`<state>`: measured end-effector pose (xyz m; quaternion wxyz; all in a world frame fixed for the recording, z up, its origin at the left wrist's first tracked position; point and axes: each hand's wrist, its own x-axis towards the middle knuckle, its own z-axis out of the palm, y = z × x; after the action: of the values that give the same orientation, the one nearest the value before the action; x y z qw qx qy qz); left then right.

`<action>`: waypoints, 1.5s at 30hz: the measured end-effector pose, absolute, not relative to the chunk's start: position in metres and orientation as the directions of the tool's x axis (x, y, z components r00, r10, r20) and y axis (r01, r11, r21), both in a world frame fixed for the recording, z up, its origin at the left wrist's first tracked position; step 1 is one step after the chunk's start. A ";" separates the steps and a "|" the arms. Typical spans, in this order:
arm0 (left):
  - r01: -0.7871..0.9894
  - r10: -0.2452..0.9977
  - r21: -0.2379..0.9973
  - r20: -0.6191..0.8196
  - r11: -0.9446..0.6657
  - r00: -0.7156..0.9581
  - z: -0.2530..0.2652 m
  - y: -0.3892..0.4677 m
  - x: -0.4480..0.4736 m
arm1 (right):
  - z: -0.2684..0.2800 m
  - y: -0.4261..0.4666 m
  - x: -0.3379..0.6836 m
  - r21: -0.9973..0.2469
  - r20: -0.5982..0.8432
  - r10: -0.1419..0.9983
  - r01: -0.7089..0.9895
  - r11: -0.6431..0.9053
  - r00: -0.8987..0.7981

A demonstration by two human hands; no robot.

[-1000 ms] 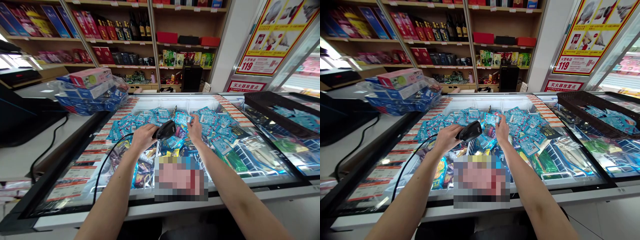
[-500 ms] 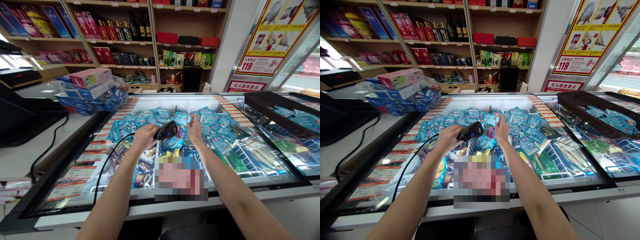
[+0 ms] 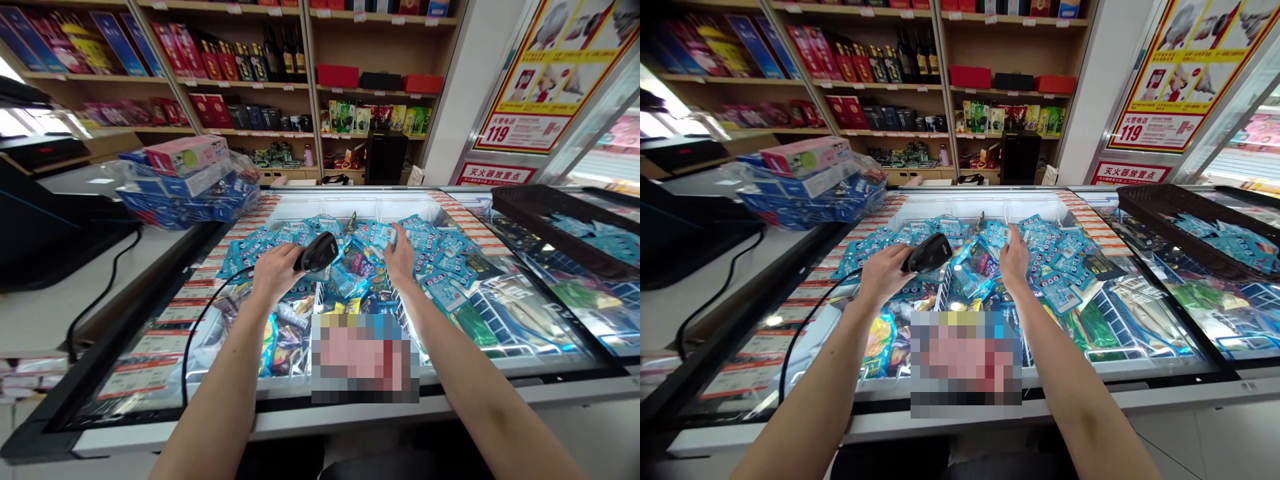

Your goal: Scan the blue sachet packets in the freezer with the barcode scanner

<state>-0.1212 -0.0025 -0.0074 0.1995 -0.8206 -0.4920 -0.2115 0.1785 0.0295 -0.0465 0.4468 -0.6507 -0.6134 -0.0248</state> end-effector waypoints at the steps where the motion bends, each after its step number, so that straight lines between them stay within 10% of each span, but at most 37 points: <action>1: 0.902 0.728 -0.116 0.551 -0.417 0.408 -0.009 -0.001 -0.124 | -0.046 0.030 0.181 -0.538 0.573 0.780 0.833 0.125 0.253; 13: 0.935 0.749 -0.099 0.573 -0.339 0.333 -0.012 0.000 -0.131 | -0.042 0.028 0.198 -0.398 0.609 0.689 0.903 -0.163 0.393; 20: 0.941 0.743 -0.079 0.593 -0.328 0.309 -0.013 0.000 -0.131 | -0.045 0.024 0.193 -0.193 0.565 0.820 0.981 0.029 0.087; 27: 0.966 0.755 -0.079 0.609 -0.248 0.244 -0.014 -0.001 -0.135 | -0.046 0.025 0.196 -0.197 0.592 0.791 0.979 -0.044 0.154; 38: 0.978 0.768 -0.060 0.610 -0.200 0.194 -0.012 -0.001 -0.136 | -0.047 0.022 0.165 -0.117 0.510 0.708 0.776 0.619 -0.488; 45: 0.986 0.780 -0.024 0.608 -0.163 0.144 -0.010 -0.002 -0.138 | -0.045 0.013 0.157 -0.161 0.362 0.656 0.649 0.744 -0.662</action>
<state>-0.1381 -0.0023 -0.0096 0.2167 -0.7247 -0.6094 -0.2376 0.1565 0.0132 -0.0449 0.2020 -0.3580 -0.9116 0.0089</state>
